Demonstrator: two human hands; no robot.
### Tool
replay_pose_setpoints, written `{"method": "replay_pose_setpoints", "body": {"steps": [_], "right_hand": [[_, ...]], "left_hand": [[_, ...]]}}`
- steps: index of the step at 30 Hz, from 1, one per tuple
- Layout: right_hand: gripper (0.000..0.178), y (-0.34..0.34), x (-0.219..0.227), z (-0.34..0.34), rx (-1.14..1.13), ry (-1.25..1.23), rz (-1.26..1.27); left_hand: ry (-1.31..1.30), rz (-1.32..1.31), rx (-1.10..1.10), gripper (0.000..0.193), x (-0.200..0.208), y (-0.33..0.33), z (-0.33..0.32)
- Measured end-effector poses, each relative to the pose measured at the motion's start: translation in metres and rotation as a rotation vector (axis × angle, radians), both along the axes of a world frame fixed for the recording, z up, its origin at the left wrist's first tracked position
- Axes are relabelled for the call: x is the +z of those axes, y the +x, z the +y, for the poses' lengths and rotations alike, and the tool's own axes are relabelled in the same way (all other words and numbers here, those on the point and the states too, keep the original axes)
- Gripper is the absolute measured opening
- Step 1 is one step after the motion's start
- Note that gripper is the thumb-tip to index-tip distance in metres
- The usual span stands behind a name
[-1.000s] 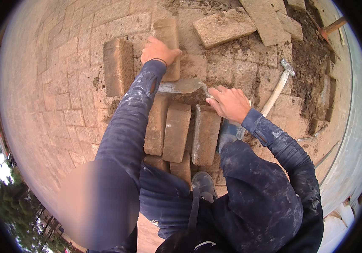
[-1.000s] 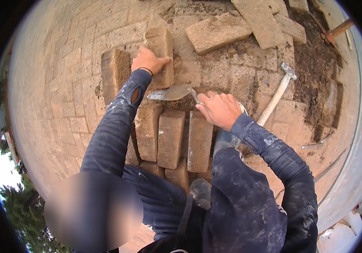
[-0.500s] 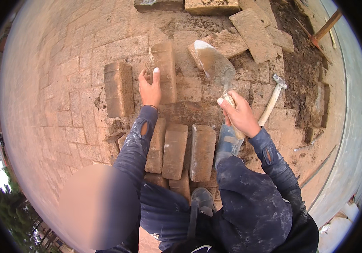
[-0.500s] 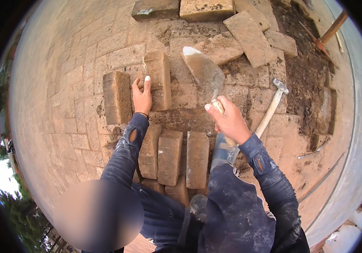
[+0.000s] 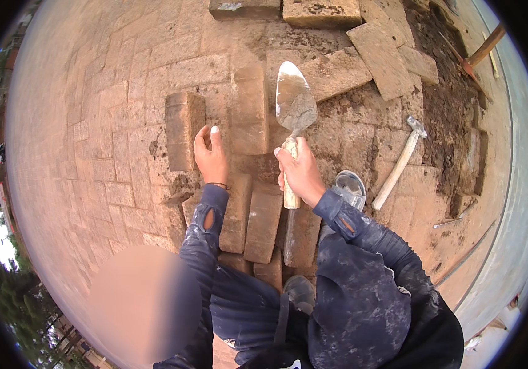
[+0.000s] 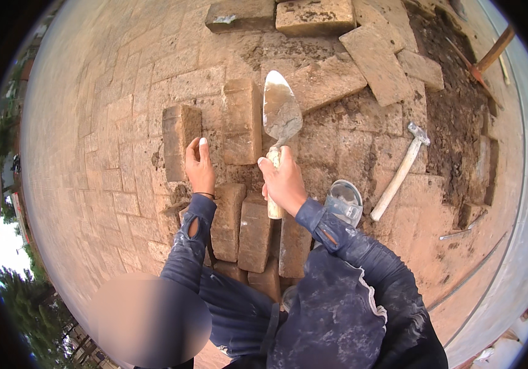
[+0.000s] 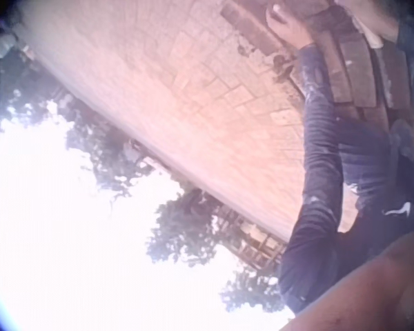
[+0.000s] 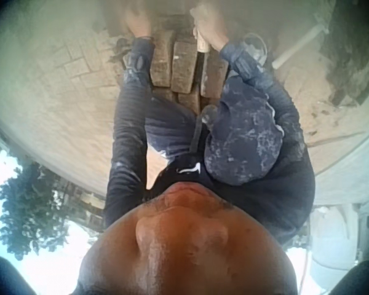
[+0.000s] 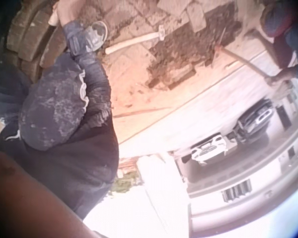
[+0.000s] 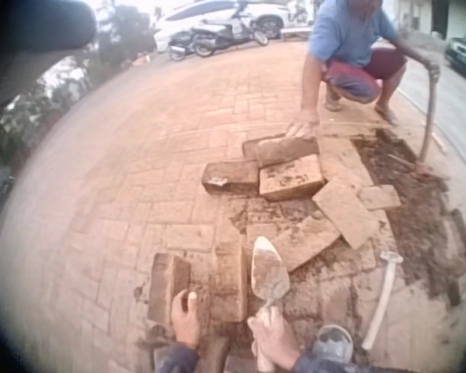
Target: The person kneels on the ground and uses a trowel to spread sand and place bricks into a pattern. They repeatedly pick up bricks, apply sand, and tap them into place to form a paved surface.
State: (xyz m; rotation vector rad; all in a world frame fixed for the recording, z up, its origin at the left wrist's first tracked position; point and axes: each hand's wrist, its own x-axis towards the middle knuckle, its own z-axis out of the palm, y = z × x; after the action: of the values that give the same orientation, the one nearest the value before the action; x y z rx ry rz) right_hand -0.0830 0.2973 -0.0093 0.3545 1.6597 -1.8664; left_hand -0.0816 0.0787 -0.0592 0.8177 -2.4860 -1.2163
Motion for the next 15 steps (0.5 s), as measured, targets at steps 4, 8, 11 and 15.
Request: {"method": "replay_pose_setpoints", "body": {"steps": [4,8,11,15], "right_hand": [[0.027,-0.013,0.019,0.017,0.115,0.021,-0.029],[0.026,-0.025,0.019,0.032,-0.088,0.034,0.106],[0.029,-0.045,0.019,0.067,-0.049,0.064,0.206],[0.028,-0.095,0.04,0.077,0.436,0.687,0.826]], "left_hand": [[-0.488,0.037,-0.188,0.063,0.012,-0.021,0.038],[-0.647,-0.021,-0.664,0.062,0.021,-0.01,0.102],[-0.316,-0.26,-1.17,0.036,0.055,0.021,0.144],[-0.226,0.086,-0.675,0.019,0.058,0.016,0.12]]}}
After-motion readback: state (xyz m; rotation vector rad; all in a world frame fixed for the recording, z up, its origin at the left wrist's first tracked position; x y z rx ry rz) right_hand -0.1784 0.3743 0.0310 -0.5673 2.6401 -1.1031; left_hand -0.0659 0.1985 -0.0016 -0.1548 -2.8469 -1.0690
